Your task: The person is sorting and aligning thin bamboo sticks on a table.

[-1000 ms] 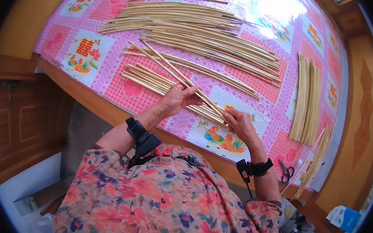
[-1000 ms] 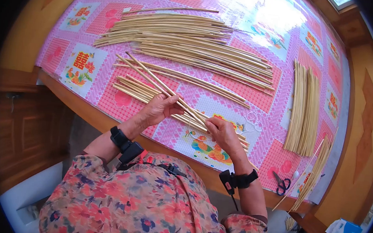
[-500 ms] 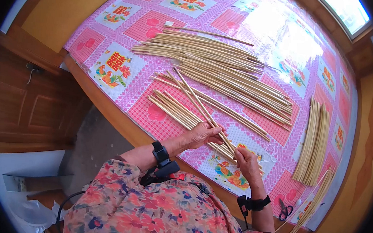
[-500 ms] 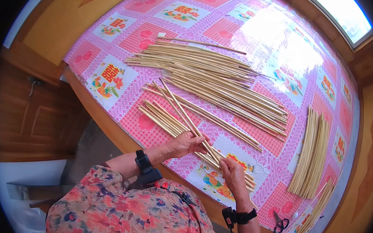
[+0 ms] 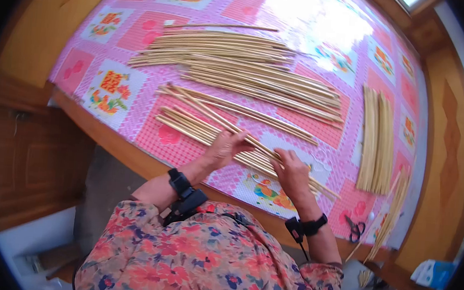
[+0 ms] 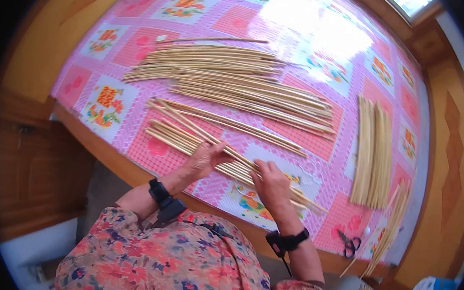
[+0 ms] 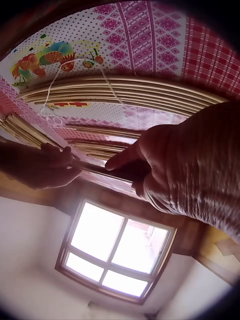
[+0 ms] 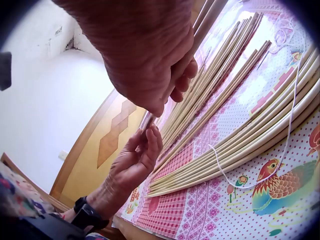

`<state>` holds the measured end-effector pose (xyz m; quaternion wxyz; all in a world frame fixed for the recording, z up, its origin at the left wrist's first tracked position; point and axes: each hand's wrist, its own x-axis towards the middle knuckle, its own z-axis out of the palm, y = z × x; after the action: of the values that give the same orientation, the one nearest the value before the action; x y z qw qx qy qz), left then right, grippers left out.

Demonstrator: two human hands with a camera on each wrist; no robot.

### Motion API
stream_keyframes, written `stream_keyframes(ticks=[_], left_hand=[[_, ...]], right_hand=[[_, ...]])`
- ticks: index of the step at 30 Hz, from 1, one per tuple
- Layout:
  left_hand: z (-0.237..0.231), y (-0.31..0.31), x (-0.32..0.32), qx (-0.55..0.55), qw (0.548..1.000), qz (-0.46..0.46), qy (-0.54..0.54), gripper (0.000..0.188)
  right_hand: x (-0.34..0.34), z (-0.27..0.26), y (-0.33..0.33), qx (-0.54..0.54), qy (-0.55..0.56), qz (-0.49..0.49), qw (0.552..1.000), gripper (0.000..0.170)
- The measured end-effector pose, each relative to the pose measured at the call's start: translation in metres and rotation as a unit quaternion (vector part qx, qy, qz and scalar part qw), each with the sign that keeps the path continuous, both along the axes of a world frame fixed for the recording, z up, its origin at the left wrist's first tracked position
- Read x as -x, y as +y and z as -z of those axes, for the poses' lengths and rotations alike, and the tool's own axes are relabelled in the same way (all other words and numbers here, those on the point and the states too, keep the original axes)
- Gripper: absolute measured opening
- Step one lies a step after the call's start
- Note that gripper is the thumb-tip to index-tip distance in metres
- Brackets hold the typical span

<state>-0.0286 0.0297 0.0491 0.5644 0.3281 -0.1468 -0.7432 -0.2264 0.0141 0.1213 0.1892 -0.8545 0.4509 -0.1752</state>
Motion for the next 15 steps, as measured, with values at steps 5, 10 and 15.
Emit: stream_keyframes(ticks=[5,10,15], left_hand=[[0.008,0.0,-0.01,-0.012,0.999,-0.043,-0.005,0.014],[0.006,0.0,-0.016,-0.022,0.999,-0.045,-0.006,0.012],[0.003,0.002,-0.013,-0.014,1.0,-0.028,0.001,0.015]], right_hand=[[-0.002,0.02,-0.014,0.136,0.029,-0.057,0.989,0.013],[-0.004,0.026,-0.016,0.151,0.037,-0.088,0.984,0.016],[-0.001,0.032,-0.017,0.137,0.016,-0.099,0.986,0.02]])
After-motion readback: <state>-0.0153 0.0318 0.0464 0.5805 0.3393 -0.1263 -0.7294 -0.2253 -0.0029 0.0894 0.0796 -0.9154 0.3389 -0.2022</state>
